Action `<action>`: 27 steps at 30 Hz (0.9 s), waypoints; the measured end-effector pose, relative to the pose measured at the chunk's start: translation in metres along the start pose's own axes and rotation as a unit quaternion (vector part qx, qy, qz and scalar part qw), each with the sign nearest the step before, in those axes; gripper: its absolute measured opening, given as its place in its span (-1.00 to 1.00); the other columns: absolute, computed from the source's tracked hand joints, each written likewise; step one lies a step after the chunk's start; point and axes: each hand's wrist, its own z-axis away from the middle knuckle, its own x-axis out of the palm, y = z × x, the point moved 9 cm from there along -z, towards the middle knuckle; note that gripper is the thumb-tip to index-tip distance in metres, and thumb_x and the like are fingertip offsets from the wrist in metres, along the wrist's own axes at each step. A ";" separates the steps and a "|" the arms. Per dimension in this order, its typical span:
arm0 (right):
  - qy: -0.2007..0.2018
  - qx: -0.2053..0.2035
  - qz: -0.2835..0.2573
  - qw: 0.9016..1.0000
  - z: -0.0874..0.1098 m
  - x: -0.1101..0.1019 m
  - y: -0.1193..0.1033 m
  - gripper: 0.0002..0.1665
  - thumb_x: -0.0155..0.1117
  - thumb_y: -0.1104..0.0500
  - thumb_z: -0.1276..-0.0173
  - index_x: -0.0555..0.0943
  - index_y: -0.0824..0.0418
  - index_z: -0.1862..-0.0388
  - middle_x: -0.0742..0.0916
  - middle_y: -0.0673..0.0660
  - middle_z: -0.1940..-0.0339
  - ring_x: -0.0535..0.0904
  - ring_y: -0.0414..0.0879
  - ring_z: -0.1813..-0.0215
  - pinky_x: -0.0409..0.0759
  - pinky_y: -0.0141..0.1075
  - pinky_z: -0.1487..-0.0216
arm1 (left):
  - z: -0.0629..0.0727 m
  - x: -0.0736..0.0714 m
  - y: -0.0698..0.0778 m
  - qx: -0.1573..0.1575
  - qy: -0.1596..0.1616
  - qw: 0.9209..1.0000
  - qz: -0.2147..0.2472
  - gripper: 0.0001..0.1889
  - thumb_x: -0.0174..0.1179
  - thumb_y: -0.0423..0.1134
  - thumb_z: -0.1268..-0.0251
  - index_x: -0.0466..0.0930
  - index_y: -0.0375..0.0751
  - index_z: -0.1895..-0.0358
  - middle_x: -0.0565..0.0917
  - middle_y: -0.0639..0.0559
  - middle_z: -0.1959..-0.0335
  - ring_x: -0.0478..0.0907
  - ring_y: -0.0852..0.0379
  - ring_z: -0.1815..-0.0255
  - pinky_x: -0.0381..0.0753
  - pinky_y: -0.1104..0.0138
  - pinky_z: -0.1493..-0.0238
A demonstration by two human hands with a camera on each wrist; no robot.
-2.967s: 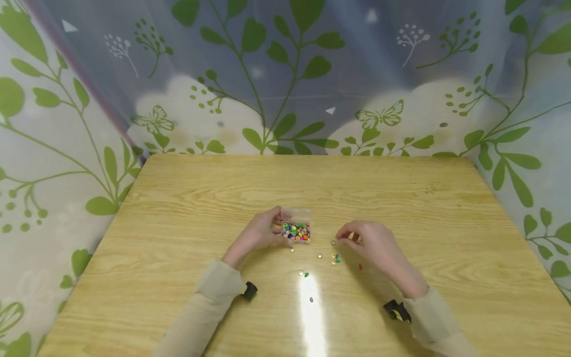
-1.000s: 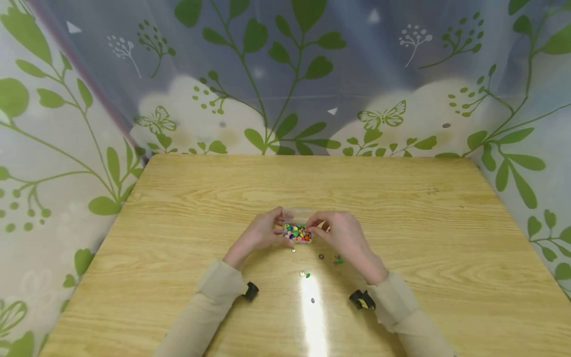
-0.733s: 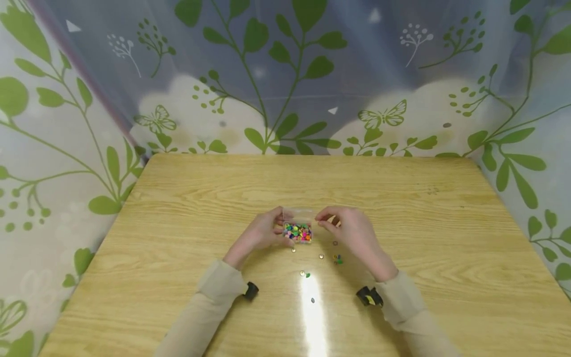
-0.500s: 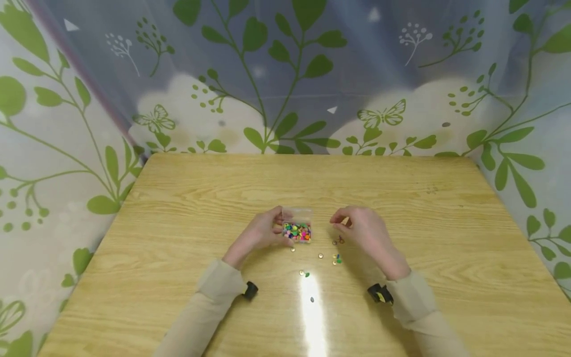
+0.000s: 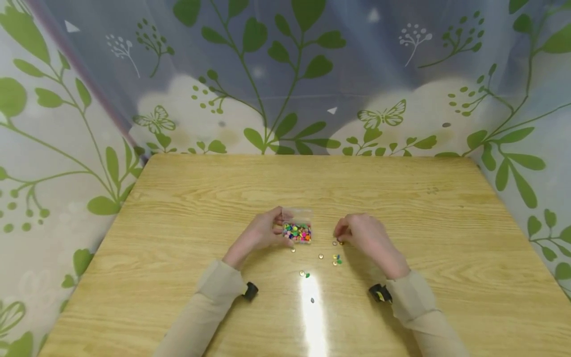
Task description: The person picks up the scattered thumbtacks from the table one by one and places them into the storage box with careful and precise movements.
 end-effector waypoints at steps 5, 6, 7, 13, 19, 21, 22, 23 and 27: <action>0.001 -0.011 -0.007 1.000 -0.002 0.002 -0.005 -0.91 0.51 0.21 -0.22 0.75 0.03 0.40 0.78 -0.10 0.46 0.66 -0.24 0.43 0.64 -0.17 0.31 | -0.001 0.000 0.000 0.002 0.001 1.000 0.002 -0.38 0.60 -0.23 -0.01 0.52 -0.16 -0.16 0.61 -0.17 -0.13 0.63 -0.06 -0.08 0.64 0.13 -0.13; 0.003 -0.013 -0.010 1.000 -0.002 0.002 -0.006 -0.92 0.51 0.21 -0.23 0.74 0.03 0.40 0.77 -0.10 0.48 0.65 -0.25 0.44 0.63 -0.18 0.32 | -0.001 0.000 0.000 0.004 0.001 1.000 0.005 -0.38 0.60 -0.24 0.00 0.52 -0.16 -0.16 0.62 -0.17 -0.13 0.64 -0.06 -0.08 0.64 0.14 -0.14; 0.004 -0.015 -0.013 1.000 -0.003 0.002 -0.008 -0.92 0.49 0.20 -0.25 0.74 0.03 0.38 0.77 -0.11 0.49 0.65 -0.26 0.45 0.63 -0.18 0.33 | -0.001 0.000 0.000 0.006 0.002 1.000 0.008 -0.37 0.60 -0.25 0.01 0.53 -0.16 -0.17 0.62 -0.17 -0.13 0.64 -0.06 -0.08 0.64 0.15 -0.14; 0.025 -0.029 -0.033 0.999 -0.009 0.000 -0.028 -0.96 0.46 0.17 -0.32 0.74 0.06 0.35 0.77 -0.07 0.46 0.61 -0.28 0.48 0.59 -0.26 0.39 | -0.002 0.000 -0.001 0.010 0.003 1.000 0.014 -0.35 0.61 -0.26 0.03 0.54 -0.16 -0.20 0.62 -0.17 -0.14 0.65 -0.07 -0.08 0.64 0.16 -0.14; 0.058 -0.036 -0.049 0.996 -0.018 0.004 -0.043 -0.96 0.48 0.15 -0.29 0.75 0.06 0.32 0.80 -0.06 0.41 0.61 -0.27 0.45 0.53 -0.34 0.44 | -0.001 0.000 -0.001 0.008 0.000 1.000 0.020 -0.35 0.60 -0.25 0.01 0.53 -0.16 -0.21 0.62 -0.18 -0.17 0.64 -0.09 -0.11 0.63 0.15 -0.17; 0.068 -0.034 -0.056 0.996 -0.021 0.005 -0.046 -0.96 0.49 0.17 -0.28 0.75 0.07 0.31 0.80 -0.05 0.39 0.63 -0.25 0.43 0.53 -0.33 0.44 | -0.001 0.000 -0.001 0.010 -0.001 1.000 0.021 -0.35 0.61 -0.25 0.02 0.53 -0.17 -0.20 0.62 -0.19 -0.17 0.64 -0.09 -0.11 0.64 0.15 -0.16; 0.073 -0.032 -0.058 0.995 -0.022 0.005 -0.048 -0.95 0.49 0.18 -0.28 0.75 0.06 0.31 0.81 -0.04 0.39 0.65 -0.23 0.43 0.54 -0.33 0.43 | -0.001 0.000 0.000 0.011 0.000 1.000 0.021 -0.34 0.61 -0.26 0.02 0.53 -0.17 -0.20 0.62 -0.19 -0.17 0.65 -0.10 -0.11 0.64 0.15 -0.16; 0.076 -0.030 -0.061 0.995 -0.023 0.006 -0.049 -0.95 0.49 0.19 -0.27 0.76 0.06 0.31 0.81 -0.04 0.39 0.66 -0.22 0.42 0.55 -0.33 0.42 | -0.001 0.000 0.000 0.012 0.000 1.000 0.021 -0.34 0.61 -0.26 0.02 0.53 -0.17 -0.20 0.62 -0.19 -0.17 0.65 -0.10 -0.11 0.64 0.16 -0.15; 0.085 -0.032 -0.063 0.994 -0.026 0.006 -0.054 -0.96 0.49 0.19 -0.28 0.76 0.07 0.30 0.82 -0.01 0.38 0.70 -0.17 0.42 0.59 -0.32 0.43 | -0.001 -0.001 0.001 0.018 0.001 1.000 0.018 -0.34 0.61 -0.27 0.03 0.53 -0.18 -0.20 0.63 -0.20 -0.15 0.66 -0.09 -0.10 0.65 0.18 -0.13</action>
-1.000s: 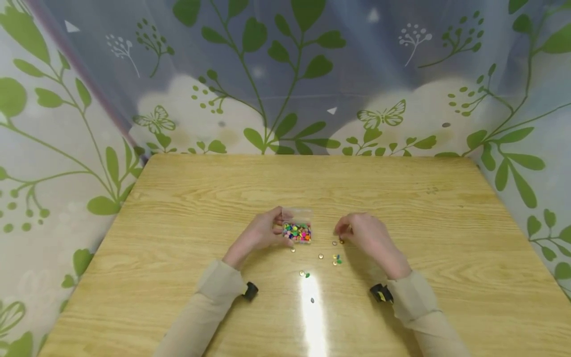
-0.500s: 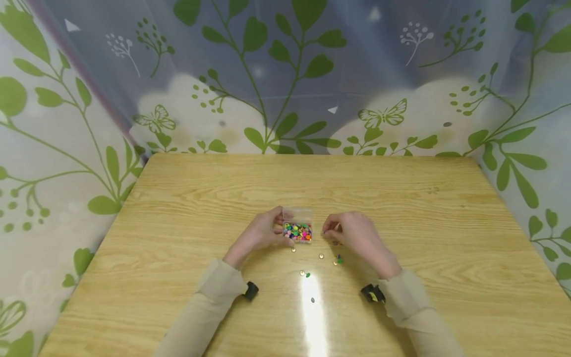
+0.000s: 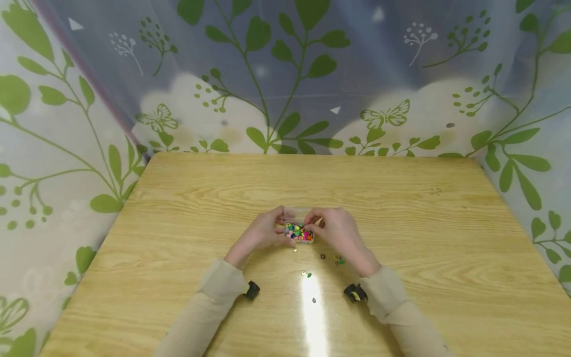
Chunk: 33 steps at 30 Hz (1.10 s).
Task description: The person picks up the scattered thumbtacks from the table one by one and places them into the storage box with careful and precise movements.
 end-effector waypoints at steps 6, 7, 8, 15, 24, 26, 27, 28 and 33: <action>0.001 0.008 -0.005 1.000 0.001 -0.001 0.003 -0.90 0.46 0.20 -0.31 0.78 0.10 0.20 0.83 0.03 0.31 0.73 -0.12 0.37 0.60 -0.32 0.45 | 0.000 0.000 -0.001 -0.004 0.000 1.000 -0.005 -0.34 0.61 -0.25 0.02 0.53 -0.16 -0.21 0.63 -0.18 -0.16 0.66 -0.07 -0.09 0.65 0.18 -0.13; 0.001 0.012 -0.006 1.000 0.002 -0.003 0.005 -0.90 0.46 0.20 -0.32 0.79 0.10 0.19 0.83 0.03 0.30 0.73 -0.11 0.37 0.60 -0.31 0.44 | 0.000 0.001 -0.001 -0.005 0.000 1.000 -0.005 -0.34 0.61 -0.25 0.02 0.53 -0.16 -0.21 0.63 -0.18 -0.16 0.66 -0.07 -0.09 0.65 0.18 -0.14; 0.001 0.014 -0.006 1.000 0.003 -0.005 0.007 -0.90 0.45 0.20 -0.33 0.79 0.09 0.18 0.83 0.03 0.29 0.73 -0.11 0.36 0.60 -0.31 0.44 | 0.000 0.001 -0.001 -0.008 0.000 1.000 -0.004 -0.33 0.61 -0.25 0.02 0.53 -0.16 -0.22 0.63 -0.17 -0.16 0.66 -0.06 -0.09 0.64 0.18 -0.14; -0.004 0.012 0.023 1.000 0.014 -0.026 0.021 -0.92 0.43 0.21 -0.33 0.78 0.11 0.20 0.83 0.05 0.26 0.72 -0.09 0.34 0.62 -0.23 0.39 | 0.001 0.000 -0.001 -0.014 0.000 1.000 -0.007 -0.34 0.60 -0.25 0.01 0.54 -0.15 -0.22 0.62 -0.14 -0.15 0.64 -0.05 -0.09 0.63 0.16 -0.16; -0.069 0.010 0.055 0.996 0.030 -0.030 0.035 -0.92 0.50 0.27 -0.23 0.78 0.10 0.31 0.81 0.00 0.32 0.68 -0.15 0.36 0.66 -0.16 0.29 | 0.002 -0.001 0.000 -0.012 -0.002 1.000 -0.005 -0.34 0.60 -0.27 0.01 0.53 -0.17 -0.22 0.62 -0.16 -0.16 0.64 -0.07 -0.09 0.63 0.16 -0.16; -0.079 0.015 0.056 0.995 0.033 -0.028 0.038 -0.91 0.52 0.26 -0.20 0.78 0.09 0.34 0.81 -0.01 0.35 0.68 -0.16 0.37 0.66 -0.17 0.30 | 0.002 0.000 0.000 -0.010 -0.002 1.000 -0.003 -0.34 0.59 -0.27 0.00 0.53 -0.18 -0.22 0.62 -0.16 -0.16 0.64 -0.07 -0.10 0.63 0.16 -0.16; -0.083 0.017 0.055 0.995 0.034 -0.028 0.040 -0.90 0.53 0.25 -0.19 0.78 0.08 0.35 0.81 -0.03 0.36 0.67 -0.17 0.37 0.66 -0.17 0.30 | 0.002 0.000 0.000 -0.010 -0.002 1.000 -0.004 -0.35 0.59 -0.27 0.00 0.53 -0.18 -0.22 0.62 -0.16 -0.15 0.64 -0.07 -0.09 0.63 0.16 -0.16; -0.087 0.021 0.053 0.995 0.035 -0.027 0.042 -0.90 0.54 0.25 -0.18 0.78 0.07 0.36 0.80 -0.04 0.37 0.67 -0.19 0.38 0.65 -0.18 0.30 | 0.002 0.000 0.000 -0.011 -0.002 1.000 -0.005 -0.35 0.59 -0.27 0.00 0.53 -0.18 -0.22 0.62 -0.17 -0.15 0.64 -0.07 -0.09 0.63 0.16 -0.16; -0.097 0.036 0.056 0.993 0.037 -0.021 0.050 -0.89 0.55 0.22 -0.17 0.78 0.01 0.40 0.79 -0.09 0.42 0.65 -0.22 0.39 0.63 -0.15 0.28 | 0.001 0.000 -0.001 -0.018 -0.001 1.000 -0.006 -0.35 0.60 -0.25 0.01 0.53 -0.15 -0.22 0.62 -0.16 -0.15 0.64 -0.06 -0.09 0.63 0.15 -0.15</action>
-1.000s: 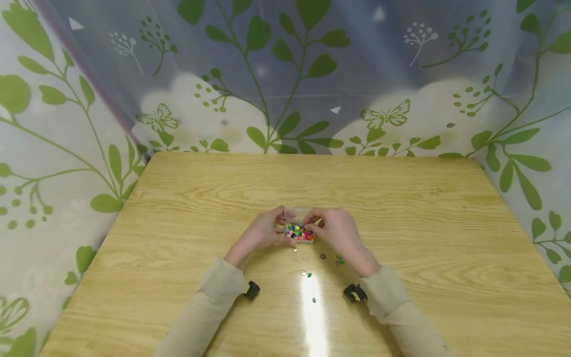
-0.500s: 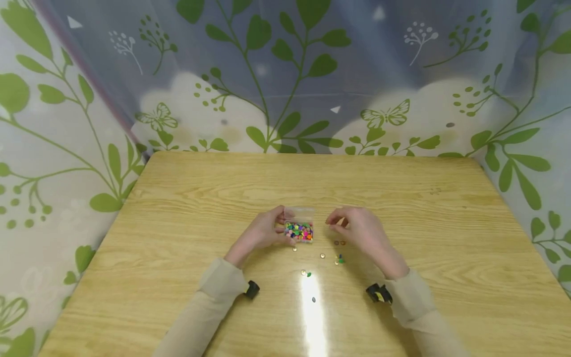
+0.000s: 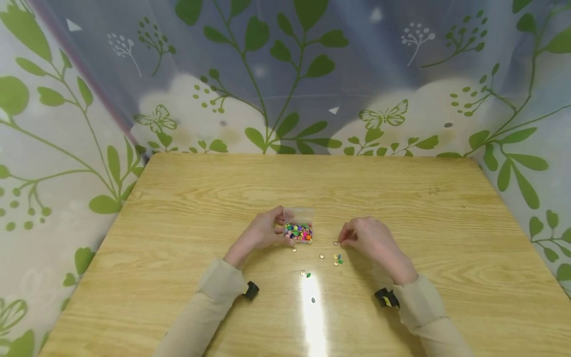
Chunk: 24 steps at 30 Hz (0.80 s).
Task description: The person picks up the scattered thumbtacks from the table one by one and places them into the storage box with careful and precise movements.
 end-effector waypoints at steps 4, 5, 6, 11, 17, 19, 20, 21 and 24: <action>0.004 0.003 0.006 1.000 -0.001 0.002 0.003 -0.90 0.54 0.21 -0.20 0.77 0.01 0.41 0.79 -0.07 0.43 0.66 -0.20 0.40 0.63 -0.15 0.31 | 0.000 0.000 0.000 -0.001 -0.001 1.000 0.003 -0.34 0.60 -0.26 0.02 0.53 -0.15 -0.22 0.62 -0.16 -0.14 0.65 -0.06 -0.08 0.64 0.15 -0.15; 0.008 0.002 0.007 1.000 -0.002 0.002 0.003 -0.90 0.53 0.21 -0.21 0.76 0.01 0.41 0.79 -0.07 0.43 0.66 -0.20 0.40 0.63 -0.15 0.31 | 0.000 0.001 0.000 0.001 -0.001 1.000 0.003 -0.34 0.60 -0.26 0.01 0.53 -0.15 -0.22 0.62 -0.16 -0.14 0.65 -0.07 -0.08 0.64 0.15 -0.15; 0.013 0.001 0.006 1.000 -0.002 0.001 0.003 -0.90 0.52 0.21 -0.22 0.76 0.01 0.40 0.79 -0.06 0.43 0.67 -0.19 0.40 0.63 -0.15 0.32 | 0.000 0.000 0.000 0.002 -0.001 1.000 0.003 -0.34 0.60 -0.26 0.01 0.53 -0.16 -0.21 0.62 -0.16 -0.14 0.65 -0.07 -0.08 0.64 0.15 -0.15; 0.042 -0.015 0.003 0.999 -0.003 -0.005 -0.004 -0.91 0.48 0.18 -0.28 0.71 0.02 0.37 0.79 -0.03 0.43 0.70 -0.14 0.39 0.67 -0.15 0.31 | 0.000 0.000 0.001 0.007 0.001 1.000 0.006 -0.35 0.59 -0.27 0.01 0.53 -0.16 -0.21 0.62 -0.15 -0.16 0.64 -0.07 -0.09 0.64 0.16 -0.15; 0.057 -0.031 -0.007 0.998 -0.007 -0.006 -0.017 -0.91 0.47 0.19 -0.28 0.69 0.05 0.36 0.77 -0.07 0.46 0.67 -0.18 0.40 0.66 -0.18 0.31 | 0.001 -0.001 0.002 0.007 -0.001 1.000 0.003 -0.35 0.59 -0.27 -0.01 0.52 -0.18 -0.22 0.61 -0.16 -0.17 0.65 -0.08 -0.10 0.64 0.17 -0.16; 0.054 -0.035 -0.009 0.998 -0.009 -0.004 -0.023 -0.92 0.46 0.19 -0.29 0.70 0.06 0.36 0.76 -0.07 0.48 0.67 -0.19 0.42 0.65 -0.19 0.33 | 0.001 -0.001 0.002 0.005 0.000 1.000 0.004 -0.35 0.59 -0.27 -0.01 0.53 -0.18 -0.22 0.61 -0.17 -0.16 0.65 -0.08 -0.09 0.64 0.16 -0.15; 0.053 -0.037 -0.009 0.998 -0.011 -0.003 -0.026 -0.92 0.46 0.20 -0.30 0.70 0.06 0.36 0.75 -0.07 0.49 0.66 -0.20 0.43 0.64 -0.20 0.35 | 0.001 -0.001 0.002 0.005 0.000 1.000 0.004 -0.35 0.59 -0.27 0.00 0.53 -0.17 -0.22 0.61 -0.17 -0.16 0.65 -0.08 -0.09 0.64 0.15 -0.15; 0.052 -0.039 -0.009 0.998 -0.012 -0.002 -0.028 -0.93 0.46 0.19 -0.30 0.70 0.06 0.35 0.75 -0.08 0.49 0.65 -0.21 0.44 0.62 -0.21 0.36 | 0.001 -0.001 0.001 0.003 0.000 1.000 0.006 -0.35 0.59 -0.27 0.00 0.53 -0.17 -0.22 0.61 -0.17 -0.15 0.65 -0.07 -0.08 0.64 0.15 -0.15; 0.056 -0.042 -0.005 0.998 -0.018 0.000 -0.036 -0.93 0.47 0.18 -0.30 0.72 0.05 0.35 0.75 -0.08 0.49 0.62 -0.24 0.47 0.58 -0.25 0.42 | 0.001 -0.001 0.000 0.000 0.002 1.000 0.010 -0.35 0.59 -0.27 0.01 0.54 -0.15 -0.21 0.62 -0.15 -0.14 0.65 -0.06 -0.06 0.64 0.15 -0.13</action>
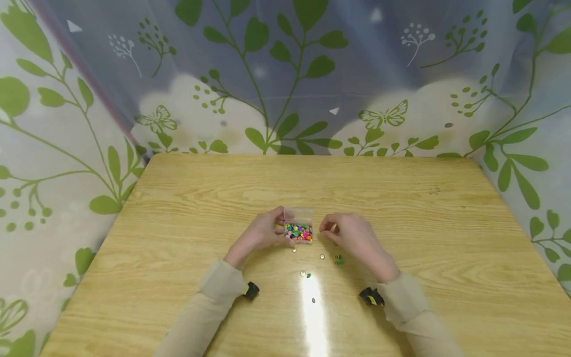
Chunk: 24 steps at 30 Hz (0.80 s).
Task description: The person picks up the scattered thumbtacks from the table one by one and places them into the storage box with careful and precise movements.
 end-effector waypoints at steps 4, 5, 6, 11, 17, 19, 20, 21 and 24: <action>0.006 0.001 0.001 1.000 -0.009 0.003 -0.009 -0.95 0.48 0.15 -0.30 0.73 0.04 0.33 0.76 -0.09 0.46 0.58 -0.28 0.49 0.52 -0.30 0.46 | 0.000 0.001 0.000 0.000 0.000 1.000 0.006 -0.35 0.60 -0.28 0.01 0.54 -0.15 -0.22 0.63 -0.14 -0.14 0.66 -0.06 -0.05 0.65 0.17 -0.12; 0.008 0.000 0.002 1.000 -0.011 0.004 -0.011 -0.95 0.48 0.14 -0.29 0.74 0.04 0.33 0.76 -0.09 0.46 0.57 -0.28 0.49 0.51 -0.31 0.47 | 0.000 0.001 0.000 0.001 0.001 1.000 0.006 -0.35 0.60 -0.28 0.01 0.54 -0.15 -0.22 0.63 -0.14 -0.15 0.66 -0.06 -0.05 0.65 0.17 -0.12; 0.010 -0.001 0.002 1.000 -0.013 0.004 -0.013 -0.94 0.49 0.14 -0.29 0.74 0.04 0.32 0.76 -0.09 0.45 0.58 -0.27 0.48 0.51 -0.31 0.46 | 0.000 0.001 0.000 0.002 0.001 1.000 0.006 -0.35 0.60 -0.28 0.01 0.54 -0.15 -0.22 0.63 -0.14 -0.14 0.66 -0.06 -0.05 0.65 0.17 -0.12; 0.025 -0.009 0.003 1.000 -0.018 0.006 -0.019 -0.93 0.51 0.16 -0.26 0.76 0.05 0.30 0.78 -0.07 0.42 0.59 -0.27 0.47 0.52 -0.34 0.48 | -0.001 0.002 0.000 0.004 0.000 1.000 -0.003 -0.35 0.60 -0.26 0.01 0.54 -0.15 -0.21 0.63 -0.15 -0.14 0.66 -0.05 -0.05 0.66 0.17 -0.10; 0.027 -0.012 -0.023 0.999 -0.016 0.005 -0.014 -0.90 0.46 0.16 -0.32 0.78 0.07 0.19 0.80 -0.05 0.33 0.59 -0.29 0.43 0.52 -0.36 0.46 | -0.001 0.001 0.000 0.003 0.000 1.000 -0.005 -0.34 0.60 -0.26 0.02 0.54 -0.14 -0.21 0.63 -0.15 -0.14 0.66 -0.04 -0.04 0.66 0.16 -0.11; 0.028 -0.008 -0.026 0.999 -0.014 0.002 -0.010 -0.90 0.44 0.18 -0.34 0.78 0.09 0.18 0.80 -0.03 0.30 0.61 -0.26 0.41 0.53 -0.34 0.44 | -0.001 0.001 0.000 0.005 0.001 1.000 -0.004 -0.34 0.60 -0.26 0.02 0.54 -0.15 -0.21 0.63 -0.14 -0.14 0.66 -0.04 -0.05 0.65 0.16 -0.12; 0.028 -0.004 -0.024 0.999 -0.013 0.000 -0.007 -0.90 0.44 0.19 -0.34 0.78 0.09 0.17 0.81 -0.01 0.29 0.62 -0.25 0.40 0.54 -0.33 0.44 | -0.001 0.001 0.000 0.005 0.001 1.000 -0.005 -0.35 0.60 -0.27 0.02 0.54 -0.15 -0.21 0.64 -0.13 -0.14 0.66 -0.04 -0.05 0.65 0.16 -0.13; 0.028 -0.001 -0.019 0.999 -0.011 -0.002 -0.005 -0.90 0.44 0.21 -0.34 0.78 0.10 0.17 0.81 0.00 0.28 0.63 -0.23 0.40 0.55 -0.31 0.43 | -0.001 0.001 0.000 0.005 0.001 1.000 -0.004 -0.35 0.60 -0.27 0.02 0.54 -0.15 -0.21 0.64 -0.13 -0.14 0.65 -0.04 -0.06 0.64 0.16 -0.13; 0.013 0.001 -0.006 1.000 -0.007 -0.006 0.002 -0.91 0.43 0.24 -0.33 0.77 0.13 0.20 0.81 0.03 0.28 0.65 -0.19 0.38 0.61 -0.25 0.38 | 0.000 0.000 0.000 0.004 0.001 1.000 -0.003 -0.35 0.60 -0.28 0.02 0.54 -0.15 -0.21 0.63 -0.13 -0.14 0.65 -0.05 -0.07 0.63 0.16 -0.15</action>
